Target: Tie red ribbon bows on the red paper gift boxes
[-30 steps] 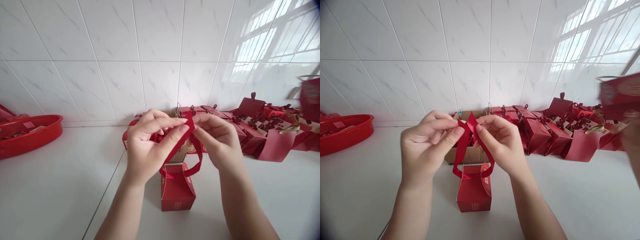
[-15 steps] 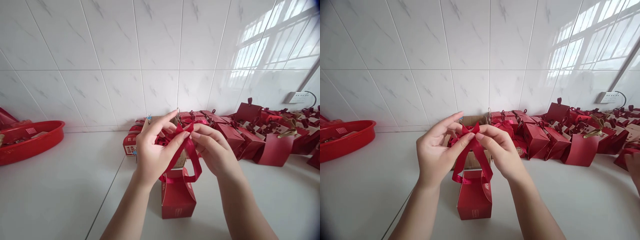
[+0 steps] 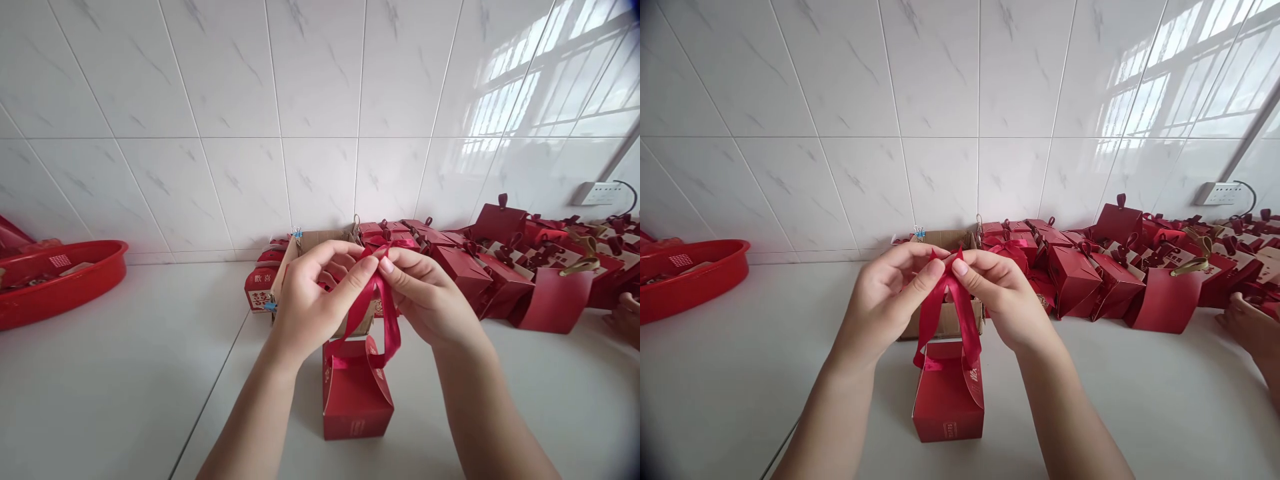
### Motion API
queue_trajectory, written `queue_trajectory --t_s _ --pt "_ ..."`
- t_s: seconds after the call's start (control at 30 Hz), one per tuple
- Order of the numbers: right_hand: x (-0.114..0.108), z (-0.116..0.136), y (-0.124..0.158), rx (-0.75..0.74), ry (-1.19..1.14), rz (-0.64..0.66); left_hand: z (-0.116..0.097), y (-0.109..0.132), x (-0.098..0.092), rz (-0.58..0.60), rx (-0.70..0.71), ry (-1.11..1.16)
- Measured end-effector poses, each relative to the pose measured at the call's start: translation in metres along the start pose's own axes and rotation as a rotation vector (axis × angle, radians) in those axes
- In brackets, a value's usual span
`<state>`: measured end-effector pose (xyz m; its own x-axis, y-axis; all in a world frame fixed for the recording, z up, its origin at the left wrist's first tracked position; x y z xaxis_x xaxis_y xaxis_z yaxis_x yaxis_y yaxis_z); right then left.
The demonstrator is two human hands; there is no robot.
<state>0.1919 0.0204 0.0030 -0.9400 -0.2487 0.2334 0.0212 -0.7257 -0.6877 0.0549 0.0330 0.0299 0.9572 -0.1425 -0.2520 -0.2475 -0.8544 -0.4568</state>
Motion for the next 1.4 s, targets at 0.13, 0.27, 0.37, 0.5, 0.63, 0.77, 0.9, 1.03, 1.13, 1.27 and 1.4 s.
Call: queue_trajectory --t_s 0.13,0.27,0.37,0.5,0.63,0.77,0.9,1.03,1.13,1.27,1.4 --pt "-0.002 -0.001 -0.004 -0.063 0.103 0.003 0.009 0.001 0.004 0.291 -0.111 -0.075" --pt "-0.006 0.008 -0.005 -0.151 0.283 0.108 0.015 0.002 0.002 0.368 -0.140 -0.189" --pt "-0.006 0.017 -0.002 -0.205 0.423 0.290 0.016 0.001 0.000 0.375 -0.172 -0.281" --pt "-0.001 0.028 0.004 -0.274 0.588 0.525 0.017 0.000 -0.003 0.394 -0.235 -0.390" --pt "0.006 0.034 0.009 -0.328 0.794 0.612 0.019 0.001 -0.004 0.397 -0.274 -0.434" --pt "0.009 0.032 0.012 -0.349 0.957 0.618 0.020 0.004 -0.003 0.394 -0.295 -0.456" --pt "0.007 0.030 0.011 -0.358 1.049 0.587 0.021 0.005 -0.003 0.407 -0.322 -0.447" --pt "0.005 0.031 0.010 -0.360 1.081 0.565 0.020 0.004 -0.001 0.458 -0.343 -0.379" --pt "0.005 0.032 0.010 -0.374 1.079 0.550 0.018 0.004 0.001 0.523 -0.361 -0.310" --pt "0.005 0.033 0.011 -0.392 1.063 0.533 0.014 0.005 0.005 0.626 -0.341 -0.182" --pt "0.004 0.033 0.011 -0.377 1.023 0.508 0.012 0.005 0.005 0.635 -0.304 -0.133"
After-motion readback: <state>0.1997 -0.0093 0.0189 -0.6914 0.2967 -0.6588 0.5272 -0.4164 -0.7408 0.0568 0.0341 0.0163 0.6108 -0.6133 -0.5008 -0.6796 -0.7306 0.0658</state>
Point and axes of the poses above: each hand's wrist, its own y-axis away from the middle knuckle, its own x-axis out of the palm, z = x × y, the point moved 5 cm from there along -y, towards the middle knuckle, and after that the axes turned 15 degrees about -x, right-handed, at the moved point
